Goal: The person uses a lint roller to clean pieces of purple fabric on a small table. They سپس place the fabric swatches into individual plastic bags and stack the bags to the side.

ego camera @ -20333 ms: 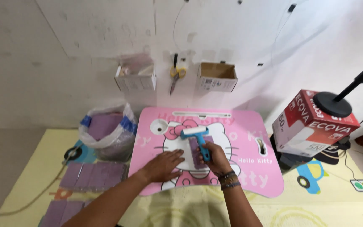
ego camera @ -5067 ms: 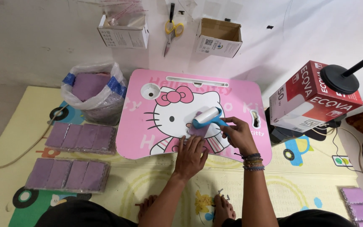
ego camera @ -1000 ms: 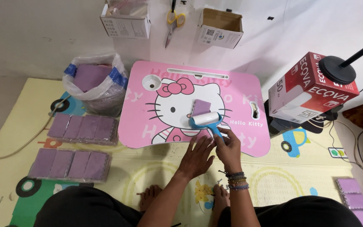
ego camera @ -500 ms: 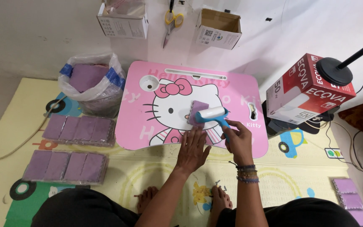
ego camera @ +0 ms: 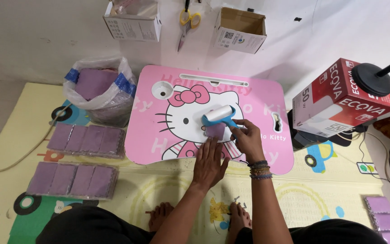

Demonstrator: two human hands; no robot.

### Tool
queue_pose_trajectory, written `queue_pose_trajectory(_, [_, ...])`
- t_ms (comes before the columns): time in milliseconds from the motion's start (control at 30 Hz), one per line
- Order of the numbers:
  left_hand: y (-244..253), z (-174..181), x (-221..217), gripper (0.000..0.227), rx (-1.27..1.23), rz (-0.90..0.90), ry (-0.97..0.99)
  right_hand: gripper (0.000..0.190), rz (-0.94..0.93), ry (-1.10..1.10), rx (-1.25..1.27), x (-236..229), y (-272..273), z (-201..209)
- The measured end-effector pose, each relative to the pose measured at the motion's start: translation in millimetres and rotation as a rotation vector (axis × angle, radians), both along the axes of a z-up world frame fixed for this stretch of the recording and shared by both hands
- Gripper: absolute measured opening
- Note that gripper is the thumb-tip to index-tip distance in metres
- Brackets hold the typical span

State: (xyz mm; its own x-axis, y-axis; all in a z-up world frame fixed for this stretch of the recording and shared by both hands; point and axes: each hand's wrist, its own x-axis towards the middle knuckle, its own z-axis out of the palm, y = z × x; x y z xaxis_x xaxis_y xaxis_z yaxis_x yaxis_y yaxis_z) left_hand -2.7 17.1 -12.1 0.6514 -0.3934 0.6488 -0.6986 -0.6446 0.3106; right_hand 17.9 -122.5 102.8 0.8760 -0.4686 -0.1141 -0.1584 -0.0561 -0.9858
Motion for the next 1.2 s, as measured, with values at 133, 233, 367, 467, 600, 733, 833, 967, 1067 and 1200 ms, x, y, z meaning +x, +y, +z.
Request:
queue_pose_trajectory(133, [0.3,1.7,0.4,0.051,0.004,0.015,-0.040,0.032,-0.001,-0.014,0.006,9.5,5.1,5.8])
queue_pose_trajectory(233, [0.9,3.2,-0.6,0.051,-0.009,0.020,-0.066,0.032,0.003,-0.024,0.018,15.6,7.2,5.4])
queue_pose_trajectory(367, [0.5,5.8,-2.2,0.050,-0.026,0.009,-0.051,0.032,-0.003,-0.003,0.034,23.8,7.4,-0.1])
queue_pose_trajectory(467, [4.2,16.4,-4.3,0.051,-0.012,-0.022,0.034,0.028,0.002,0.064,0.044,28.5,10.5,-0.1])
queue_pose_trajectory(600, [15.3,27.2,-4.1,0.037,-0.071,-0.051,0.085,0.031,-0.032,0.231,0.139,38.2,19.7,-7.2])
queue_pose_trajectory(733, [35.6,18.8,24.0,0.047,-0.099,0.069,0.008,0.022,0.036,0.018,0.428,40.6,16.4,-23.7])
queue_pose_trajectory(833, [48.9,28.3,41.6,0.044,-0.129,0.280,0.003,0.029,0.193,-0.117,0.611,42.9,0.7,-40.8])
queue_pose_trajectory(967, [54.6,25.7,52.8,0.044,-0.179,0.460,0.111,0.025,0.144,-0.191,0.763,36.1,-18.7,-33.5])
queue_pose_trajectory(1067, [50.1,20.5,54.4,0.045,-0.162,0.529,0.105,0.024,0.019,-0.270,0.769,26.4,-36.3,-8.4])
queue_pose_trajectory(1200, [42.7,-2.8,62.2,0.048,-0.144,0.608,0.117,0.027,-0.195,-0.402,0.576,16.7,-62.4,44.1])
